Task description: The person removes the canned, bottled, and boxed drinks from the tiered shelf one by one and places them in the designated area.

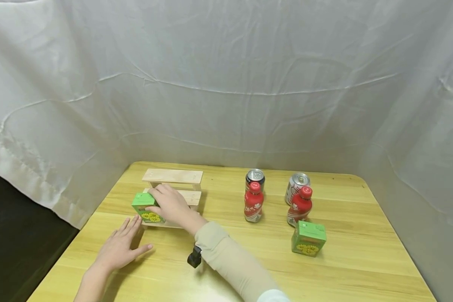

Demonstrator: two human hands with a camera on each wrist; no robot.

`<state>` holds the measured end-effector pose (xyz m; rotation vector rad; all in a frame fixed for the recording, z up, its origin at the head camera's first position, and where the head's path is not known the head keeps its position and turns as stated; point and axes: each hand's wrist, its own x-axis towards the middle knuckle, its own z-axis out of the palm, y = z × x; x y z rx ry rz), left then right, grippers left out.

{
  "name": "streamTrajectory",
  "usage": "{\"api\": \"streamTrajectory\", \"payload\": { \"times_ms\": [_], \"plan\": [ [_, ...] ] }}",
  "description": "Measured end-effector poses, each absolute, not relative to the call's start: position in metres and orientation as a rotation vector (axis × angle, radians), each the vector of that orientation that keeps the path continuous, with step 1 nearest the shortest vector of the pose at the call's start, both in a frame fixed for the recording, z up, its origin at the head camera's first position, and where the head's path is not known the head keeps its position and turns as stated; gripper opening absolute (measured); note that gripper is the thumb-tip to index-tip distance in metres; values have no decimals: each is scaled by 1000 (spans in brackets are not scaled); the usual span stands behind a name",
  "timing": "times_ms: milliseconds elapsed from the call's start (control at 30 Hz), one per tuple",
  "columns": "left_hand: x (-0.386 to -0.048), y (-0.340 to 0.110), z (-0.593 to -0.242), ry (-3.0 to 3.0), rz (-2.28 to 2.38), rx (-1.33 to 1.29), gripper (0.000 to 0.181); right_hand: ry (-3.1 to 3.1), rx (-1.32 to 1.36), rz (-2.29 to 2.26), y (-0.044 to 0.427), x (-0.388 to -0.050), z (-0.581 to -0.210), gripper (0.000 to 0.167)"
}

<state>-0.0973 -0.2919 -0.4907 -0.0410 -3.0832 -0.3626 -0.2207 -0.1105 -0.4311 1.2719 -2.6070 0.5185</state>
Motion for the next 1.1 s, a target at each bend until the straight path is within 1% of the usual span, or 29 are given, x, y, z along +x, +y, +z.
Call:
{"api": "streamTrajectory", "payload": {
  "times_ms": [400,800,1100],
  "plan": [
    [-97,-291,-491,-3083,-362,-51,99,-2586,1238,616,-93,-212,-428,58],
    [-96,-291,-488,-3087,-364,-52,97,-2529,1201,694,-57,-206,-421,53],
    [-96,-291,-489,-3083,-367,-55,99,-2511,1148,756,-25,-202,-419,49]
  ]
}}
